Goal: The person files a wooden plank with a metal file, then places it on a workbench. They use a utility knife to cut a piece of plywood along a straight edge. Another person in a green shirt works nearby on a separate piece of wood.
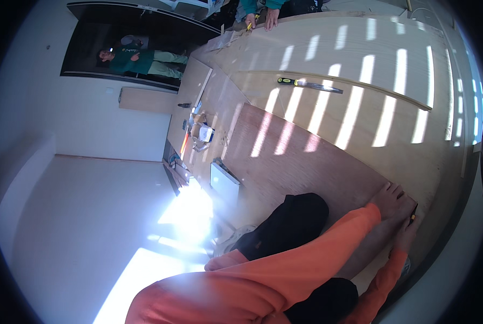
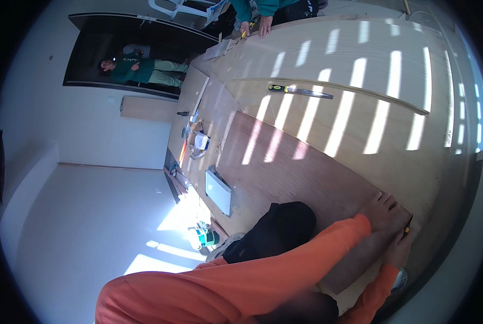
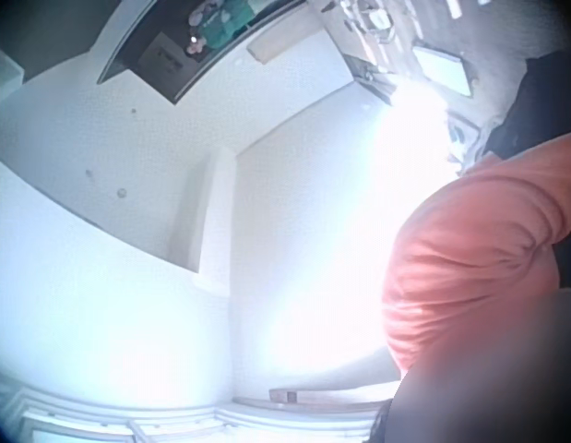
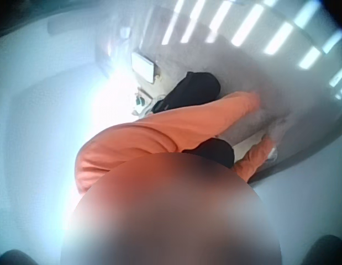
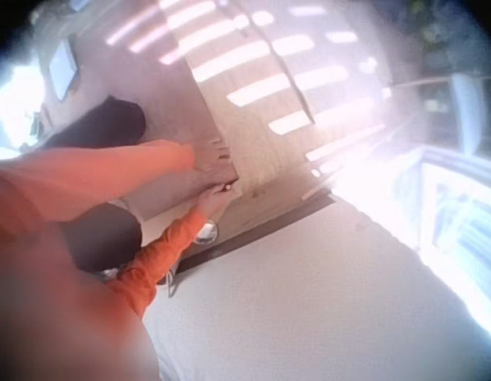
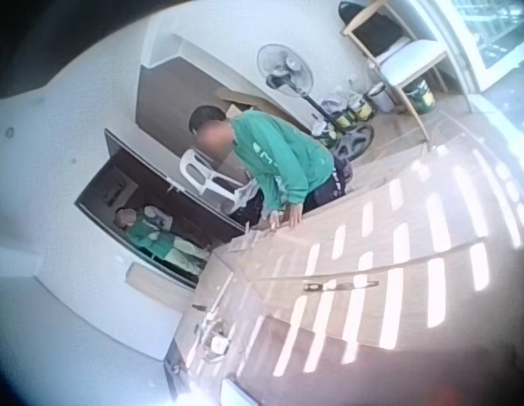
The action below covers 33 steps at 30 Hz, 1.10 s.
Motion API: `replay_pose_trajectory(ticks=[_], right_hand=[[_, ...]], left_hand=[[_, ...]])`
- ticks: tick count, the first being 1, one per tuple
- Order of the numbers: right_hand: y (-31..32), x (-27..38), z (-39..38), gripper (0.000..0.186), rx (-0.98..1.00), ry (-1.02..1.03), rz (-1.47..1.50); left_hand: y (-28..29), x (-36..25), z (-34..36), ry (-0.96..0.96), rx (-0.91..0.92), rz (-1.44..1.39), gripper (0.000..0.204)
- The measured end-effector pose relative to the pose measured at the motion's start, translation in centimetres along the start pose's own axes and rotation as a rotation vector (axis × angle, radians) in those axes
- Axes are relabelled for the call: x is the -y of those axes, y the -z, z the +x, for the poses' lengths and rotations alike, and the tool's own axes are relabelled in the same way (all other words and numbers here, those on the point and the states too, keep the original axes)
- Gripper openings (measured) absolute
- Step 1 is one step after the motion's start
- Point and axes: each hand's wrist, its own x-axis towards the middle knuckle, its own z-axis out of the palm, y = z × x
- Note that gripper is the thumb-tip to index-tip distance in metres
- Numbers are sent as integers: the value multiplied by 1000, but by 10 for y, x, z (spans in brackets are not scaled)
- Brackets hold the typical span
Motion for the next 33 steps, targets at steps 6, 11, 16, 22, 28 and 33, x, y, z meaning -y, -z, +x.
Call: replay_pose_trajectory(ticks=[6, 11, 16, 22, 28, 33], right_hand=[[-3, -11, -20, 43, 59, -43, -13], [-1, 1, -51, 38, 13, -6, 48], [5, 30, -60, 36, -18, -92, -77], [20, 55, -65, 31, 16, -221, -70], [34, 66, -68, 28, -120, -224, -57], [30, 68, -42, 28, -130, -143, 48]], left_hand=[[-6, 0, 2, 29, 128, -19, 36], [11, 1, 2, 7, -25, 72, 33], [24, 3, 8, -26, -106, 52, 19], [32, -2, 13, -35, -96, 64, 21], [31, -2, 14, -17, -96, 62, 27], [30, -3, 11, 0, -125, 23, 29]])
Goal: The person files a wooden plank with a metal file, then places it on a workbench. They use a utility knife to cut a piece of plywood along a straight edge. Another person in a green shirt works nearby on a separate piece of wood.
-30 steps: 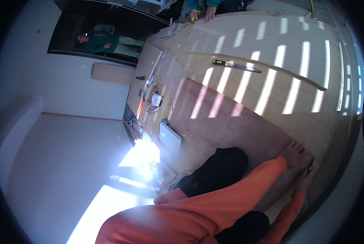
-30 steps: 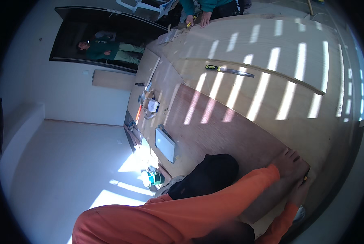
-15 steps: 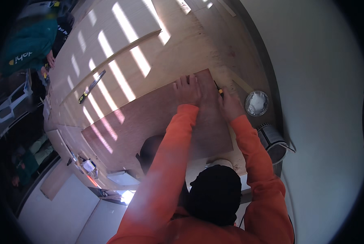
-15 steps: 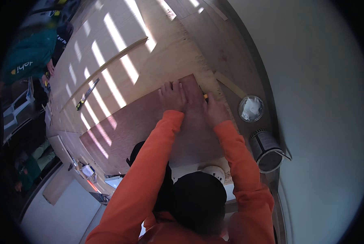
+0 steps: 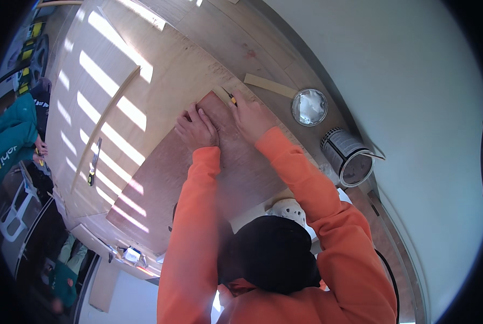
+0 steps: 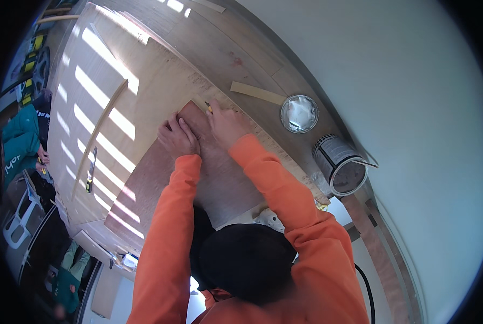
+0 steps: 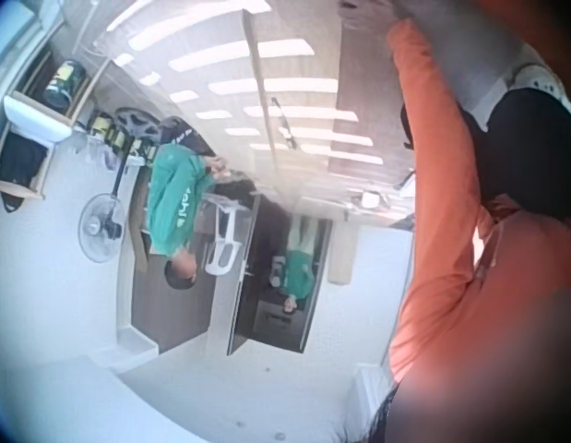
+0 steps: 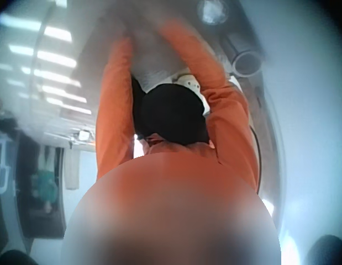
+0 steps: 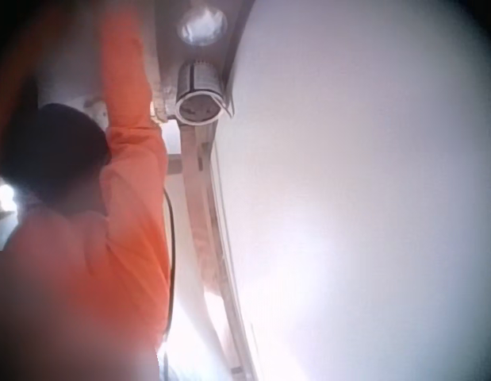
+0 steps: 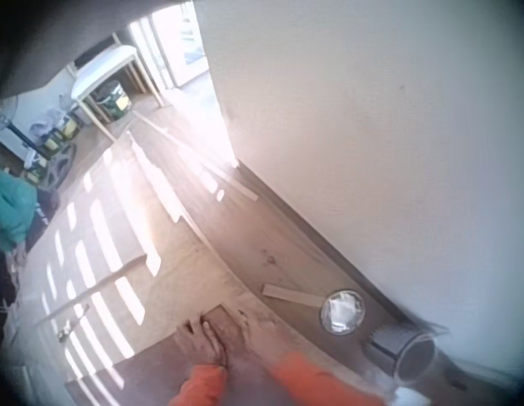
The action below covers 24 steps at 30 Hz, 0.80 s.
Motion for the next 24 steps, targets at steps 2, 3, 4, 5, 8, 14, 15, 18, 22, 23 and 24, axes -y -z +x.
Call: replay_pose_trajectory(ticks=[2, 3, 4, 5, 8, 14, 15, 18, 22, 23, 24], right_hand=[[-5, 2, 8, 29, -11, 31, 12], [-7, 3, 12, 29, 15, 17, -16], [-9, 4, 14, 29, 42, 1, -45], [-11, 5, 16, 29, 57, -10, -79], [-13, 9, 17, 29, 47, -5, -107], [-13, 13, 17, 26, 44, 4, -132], [-13, 14, 18, 26, 55, 0, -134], [-14, 15, 20, 25, 74, -33, -152], [-14, 18, 21, 26, 105, -81, -148], [-14, 19, 21, 27, 110, -87, -142], [-14, 19, 20, 27, 109, -86, -141]], left_hand=[[0, 0, -1, 28, 27, 27, 30], [0, 0, -1, 45, 41, 39, 30], [-1, 0, -1, 34, 32, 45, 30], [-1, 1, -1, 24, 22, 50, 30], [-1, 2, -1, 8, 13, 64, 29], [-2, 1, 0, -1, 16, 62, 28], [-2, 1, 0, 1, 24, 67, 28], [-2, 2, 0, -7, 31, 47, 30], [-1, 4, 1, 15, 47, 11, 30], [-2, 4, 2, 18, 56, 22, 30], [-2, 4, 2, 22, 62, 27, 30]])
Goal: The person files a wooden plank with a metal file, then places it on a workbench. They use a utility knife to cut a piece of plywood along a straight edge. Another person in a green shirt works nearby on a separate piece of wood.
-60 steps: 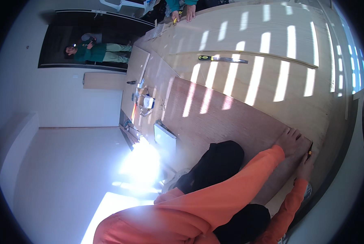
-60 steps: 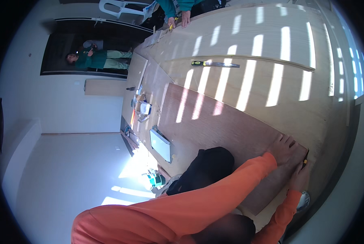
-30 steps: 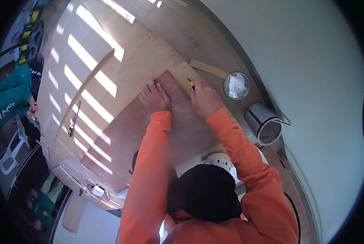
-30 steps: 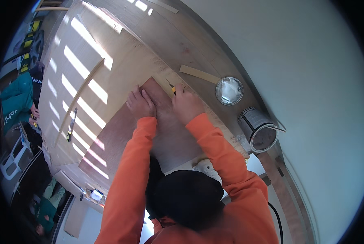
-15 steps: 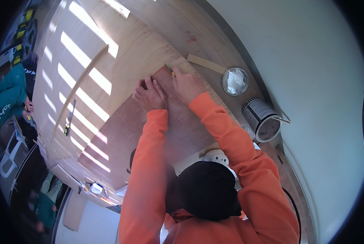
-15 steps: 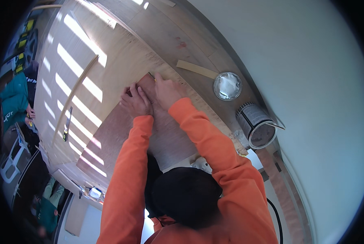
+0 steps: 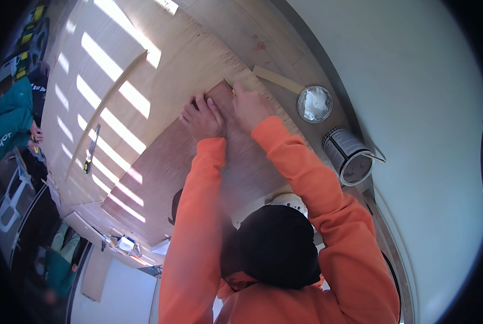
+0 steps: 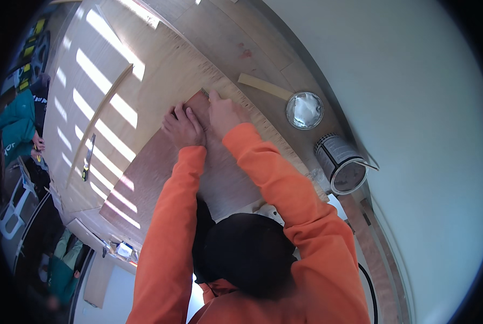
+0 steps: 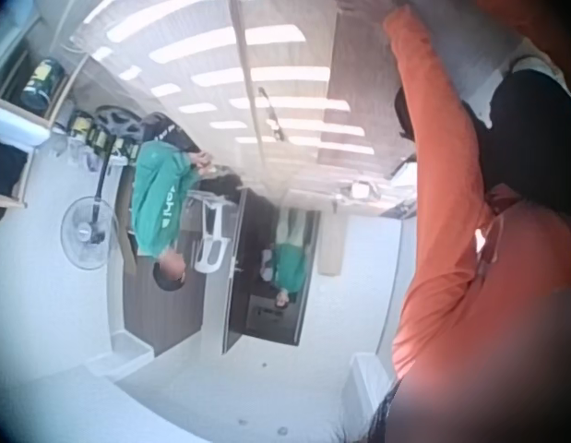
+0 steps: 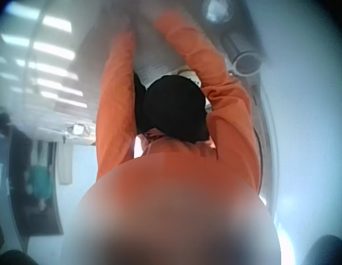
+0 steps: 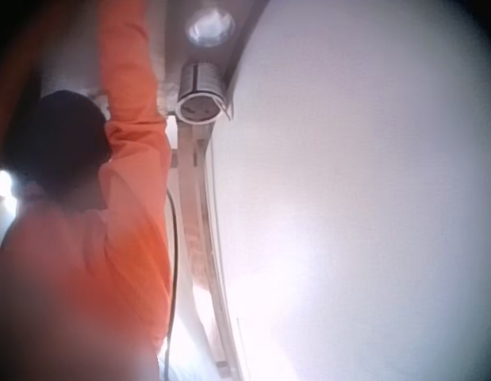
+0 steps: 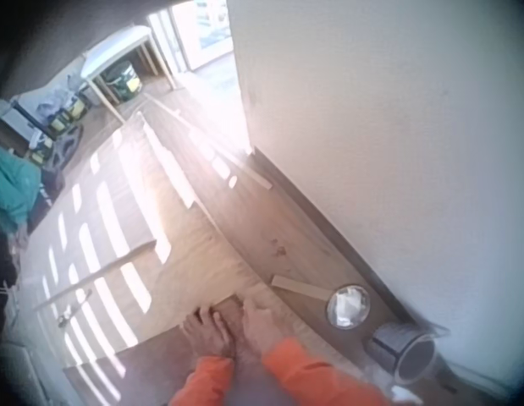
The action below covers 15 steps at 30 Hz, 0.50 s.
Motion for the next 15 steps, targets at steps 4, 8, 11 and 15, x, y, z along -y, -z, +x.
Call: replay_pose_trajectory(ticks=[4, 8, 11, 15], right_hand=[[1, 0, -2, 28, 6, -6, -21], [-1, -1, 1, 27, 41, -36, -17], [-4, -3, 1, 27, 27, -17, -43], [-6, -10, -14, 28, -7, -17, -39]], left_hand=[[-1, -1, 0, -12, -15, 0, 29], [1, 1, -1, -12, 9, 4, 29], [1, 2, -1, -17, -3, 20, 29], [0, 1, 1, -20, -12, 17, 30]])
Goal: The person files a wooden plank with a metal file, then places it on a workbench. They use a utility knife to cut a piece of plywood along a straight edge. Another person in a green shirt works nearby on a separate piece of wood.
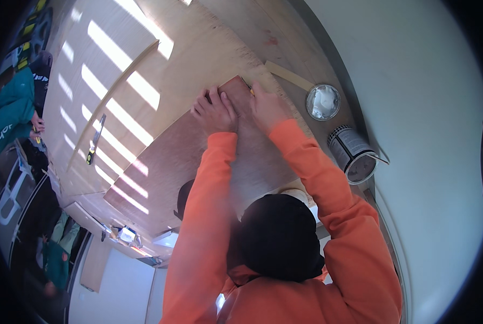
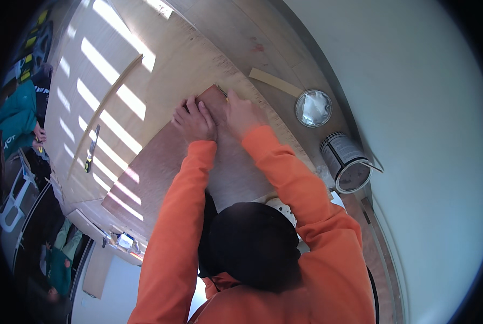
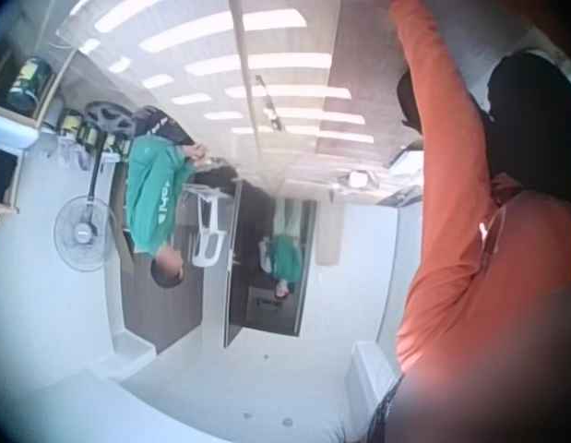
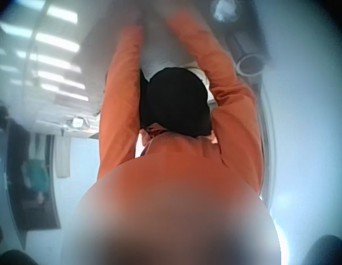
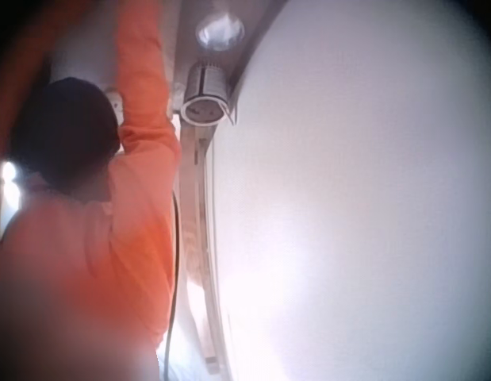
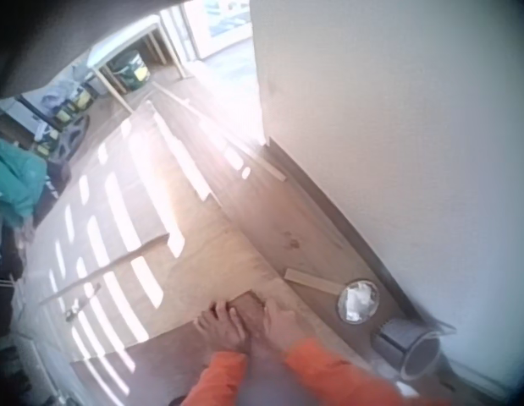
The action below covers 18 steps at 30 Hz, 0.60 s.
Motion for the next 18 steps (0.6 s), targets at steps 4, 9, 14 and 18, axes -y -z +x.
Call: replay_pose_trajectory(ticks=[4, 9, 14, 18], right_hand=[[-3, -21, -33, 27, 80, -51, -48], [-13, -49, -54, 25, 49, -23, -34], [-26, -71, -84, 23, 71, -79, -43], [-21, -76, -104, 21, 52, -67, 4]], left_hand=[[1, -1, -2, 3, 20, 7, 29], [-1, -2, -1, 0, 18, 48, 30], [-2, -2, -3, 17, 28, 41, 31], [0, -3, -1, 6, 8, 34, 32]])
